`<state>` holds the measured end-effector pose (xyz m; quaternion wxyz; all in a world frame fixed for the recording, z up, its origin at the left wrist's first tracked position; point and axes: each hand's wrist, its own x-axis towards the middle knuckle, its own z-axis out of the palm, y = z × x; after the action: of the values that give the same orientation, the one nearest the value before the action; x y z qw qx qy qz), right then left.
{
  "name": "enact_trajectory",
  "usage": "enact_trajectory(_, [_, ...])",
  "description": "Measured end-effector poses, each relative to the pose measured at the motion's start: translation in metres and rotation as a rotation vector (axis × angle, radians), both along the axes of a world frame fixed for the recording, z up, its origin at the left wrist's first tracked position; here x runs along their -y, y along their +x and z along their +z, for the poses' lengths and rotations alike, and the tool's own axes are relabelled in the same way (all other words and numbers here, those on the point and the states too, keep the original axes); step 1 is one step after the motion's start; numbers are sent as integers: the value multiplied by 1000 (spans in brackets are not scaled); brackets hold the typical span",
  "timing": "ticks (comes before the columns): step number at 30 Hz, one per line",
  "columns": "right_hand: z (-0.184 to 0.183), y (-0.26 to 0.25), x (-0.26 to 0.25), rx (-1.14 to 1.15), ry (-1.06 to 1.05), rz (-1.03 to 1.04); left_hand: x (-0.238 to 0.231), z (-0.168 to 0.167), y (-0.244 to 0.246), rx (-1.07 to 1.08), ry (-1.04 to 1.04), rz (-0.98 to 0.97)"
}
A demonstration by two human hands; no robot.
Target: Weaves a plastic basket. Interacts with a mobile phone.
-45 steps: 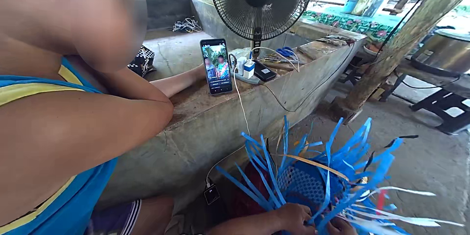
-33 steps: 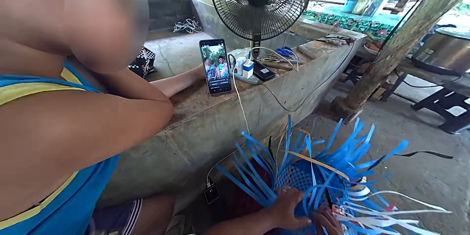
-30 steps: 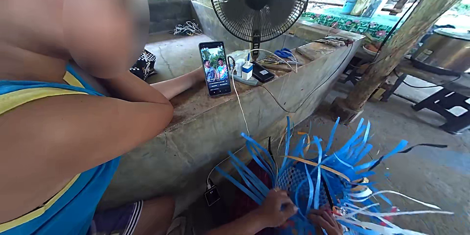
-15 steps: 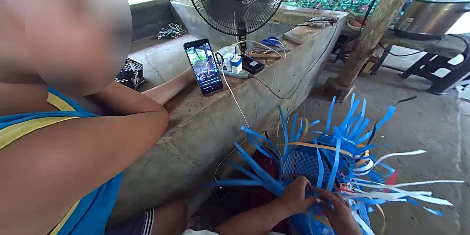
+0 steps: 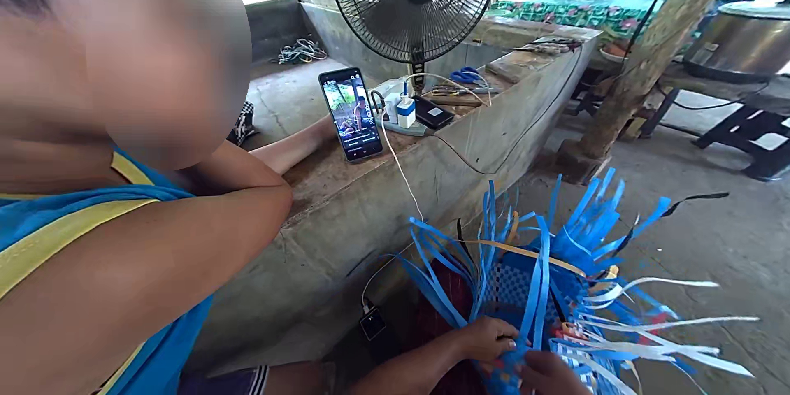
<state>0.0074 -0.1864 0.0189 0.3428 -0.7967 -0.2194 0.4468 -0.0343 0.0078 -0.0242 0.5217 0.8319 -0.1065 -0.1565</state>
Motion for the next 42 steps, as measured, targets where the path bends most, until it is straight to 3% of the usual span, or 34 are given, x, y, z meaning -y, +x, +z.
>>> enact_trajectory(4, [24, 26, -11, 217, 6, -69, 0, 3, -6, 52, -48, -64])
enact_trajectory(9, [7, 19, 12, 282, 81, -202, 1, 1, -2, 65, 91, -114])
enact_trajectory(15, [-28, 12, 45, 306, -14, -152, 7, -10, 0, 158, 50, -110])
enact_trajectory(20, [-22, 29, 32, 730, -183, -22, 18, -7, -2, 116, 104, 68])
enact_trajectory(23, [-16, 28, 24, 736, -64, -14, 25, 3, -2, 132, 202, 101])
enact_trajectory(27, [-25, 23, 13, 621, 295, -167, 26, 3, -3, 271, 310, 68])
enact_trajectory(30, [-23, 16, 16, 650, 490, -219, 15, -3, 0, 237, 207, 23])
enact_trajectory(33, [-34, 1, 25, 672, 530, -88, 5, -10, 5, 35, -16, 37])
enact_trajectory(35, [-58, -7, 34, 819, 577, 4, 7, -9, 6, -60, -84, 85])
enact_trajectory(38, [-72, -13, 46, 1040, 517, 74, 13, -6, 6, -78, -81, 126])
enact_trajectory(42, [-72, -10, 46, 980, 492, -33, 18, -6, 8, -30, -68, 128])
